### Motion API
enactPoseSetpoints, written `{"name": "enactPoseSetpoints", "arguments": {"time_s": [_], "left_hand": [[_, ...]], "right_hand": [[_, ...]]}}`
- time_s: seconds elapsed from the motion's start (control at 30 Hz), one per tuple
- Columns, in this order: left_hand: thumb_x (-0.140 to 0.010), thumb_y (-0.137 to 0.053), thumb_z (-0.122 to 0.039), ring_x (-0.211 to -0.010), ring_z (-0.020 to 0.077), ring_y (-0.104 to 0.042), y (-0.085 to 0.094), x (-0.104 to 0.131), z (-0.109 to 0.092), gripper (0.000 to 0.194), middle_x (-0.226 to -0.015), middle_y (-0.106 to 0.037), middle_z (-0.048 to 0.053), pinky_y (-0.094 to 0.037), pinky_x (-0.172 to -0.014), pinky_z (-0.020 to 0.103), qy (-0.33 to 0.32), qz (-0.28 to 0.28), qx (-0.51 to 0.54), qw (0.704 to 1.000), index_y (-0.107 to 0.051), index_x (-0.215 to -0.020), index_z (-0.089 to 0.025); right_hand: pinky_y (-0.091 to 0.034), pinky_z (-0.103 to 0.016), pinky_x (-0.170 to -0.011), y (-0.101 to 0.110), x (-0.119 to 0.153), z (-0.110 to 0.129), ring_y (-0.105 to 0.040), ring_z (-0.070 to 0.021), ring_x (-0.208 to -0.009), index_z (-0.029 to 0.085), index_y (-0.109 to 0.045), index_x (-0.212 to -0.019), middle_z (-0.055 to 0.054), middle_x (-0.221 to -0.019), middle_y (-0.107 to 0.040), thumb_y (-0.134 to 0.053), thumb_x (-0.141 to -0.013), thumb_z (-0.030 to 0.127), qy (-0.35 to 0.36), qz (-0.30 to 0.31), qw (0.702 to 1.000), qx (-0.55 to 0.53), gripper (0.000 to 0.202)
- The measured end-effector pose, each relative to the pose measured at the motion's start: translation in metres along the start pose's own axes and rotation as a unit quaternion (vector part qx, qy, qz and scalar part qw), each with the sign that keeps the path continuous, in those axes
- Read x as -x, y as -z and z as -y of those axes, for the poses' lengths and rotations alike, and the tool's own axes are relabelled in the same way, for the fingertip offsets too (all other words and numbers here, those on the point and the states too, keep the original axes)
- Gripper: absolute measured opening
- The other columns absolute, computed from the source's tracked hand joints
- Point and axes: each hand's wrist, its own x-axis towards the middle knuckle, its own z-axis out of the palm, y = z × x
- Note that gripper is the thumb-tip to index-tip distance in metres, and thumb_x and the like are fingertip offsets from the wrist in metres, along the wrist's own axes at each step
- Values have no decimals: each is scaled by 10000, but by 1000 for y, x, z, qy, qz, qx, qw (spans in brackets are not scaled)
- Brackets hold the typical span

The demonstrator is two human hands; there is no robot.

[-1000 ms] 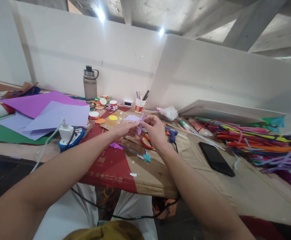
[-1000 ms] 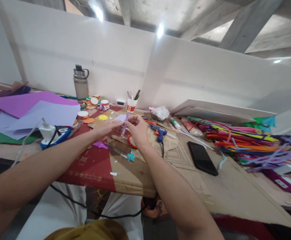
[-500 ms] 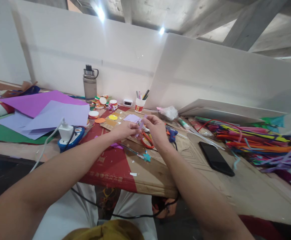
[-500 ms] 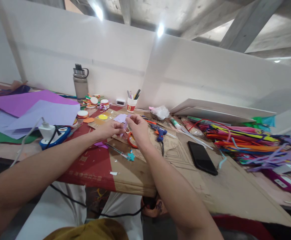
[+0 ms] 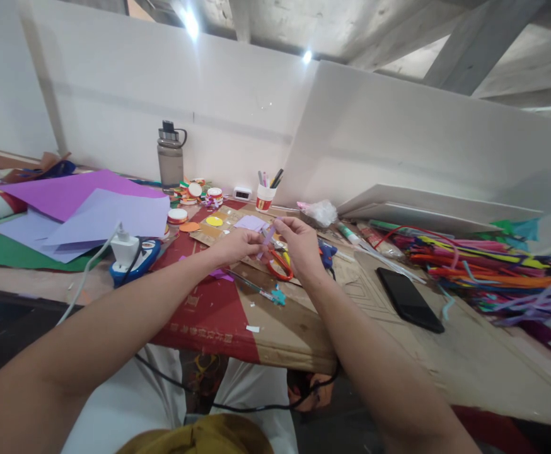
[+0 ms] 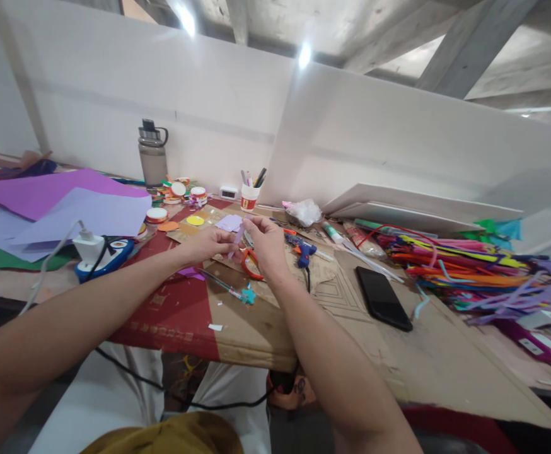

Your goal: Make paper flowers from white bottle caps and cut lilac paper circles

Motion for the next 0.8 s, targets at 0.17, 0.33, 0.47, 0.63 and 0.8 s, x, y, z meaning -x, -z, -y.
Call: {"name": "enactPoseSetpoints", "arguments": {"time_s": [0.17, 0.33, 0.47, 0.63, 0.8], "left_hand": [[-777, -621, -313, -694, 133, -614, 0, -1, 1, 194, -797, -743, 35, -423, -641, 225, -4, -3, -10, 1000, -731, -824, -160], [-776, -625, -319, -694, 132, -616, -1, -1, 4, 203, -816, -745, 41, -418, -642, 223, -6, -4, -5, 1000, -736, -845, -163], [-787, -625, -325, -693, 134, -618, -1, 0, 3, 196, -825, -743, 49, -420, -632, 230, -14, 7, 2, 1000, -729, -831, -164], [-796, -630, -346, -651, 132, -616, -1, 1, 1, 200, -767, -728, 51, -442, -627, 241, -11, 5, 18, 1000, -711, -767, -165], [-784, -651, -404, -653, 133, -619, 0, 1, 1, 254, -733, -717, 43, -448, -633, 235, -13, -2, 6, 1000, -705, -728, -162]], "right_hand": [[-454, -277, -726, 0, 0, -1, -592, -129, -730, 198, -702, -799, -2, -799, -686, -702, -701, 373, 1, 4, 1000, 0, 201], [-450, -283, -739, 0, 1, 1, -592, -124, -727, 197, -698, -793, 5, -794, -681, -714, -691, 349, 5, 4, 1000, -8, 184], [-452, -281, -708, -1, 2, 4, -593, -128, -725, 196, -687, -789, -3, -807, -680, -713, -682, 345, 1, -3, 1000, -11, 186], [-451, -276, -681, 1, 1, 5, -588, -129, -713, 201, -682, -788, -6, -800, -678, -711, -676, 362, 5, -2, 1000, -14, 198], [-435, -271, -679, 3, 0, 7, -560, -125, -697, 197, -677, -790, -1, -776, -668, -705, -674, 387, 10, -20, 1000, -1, 225]]}}
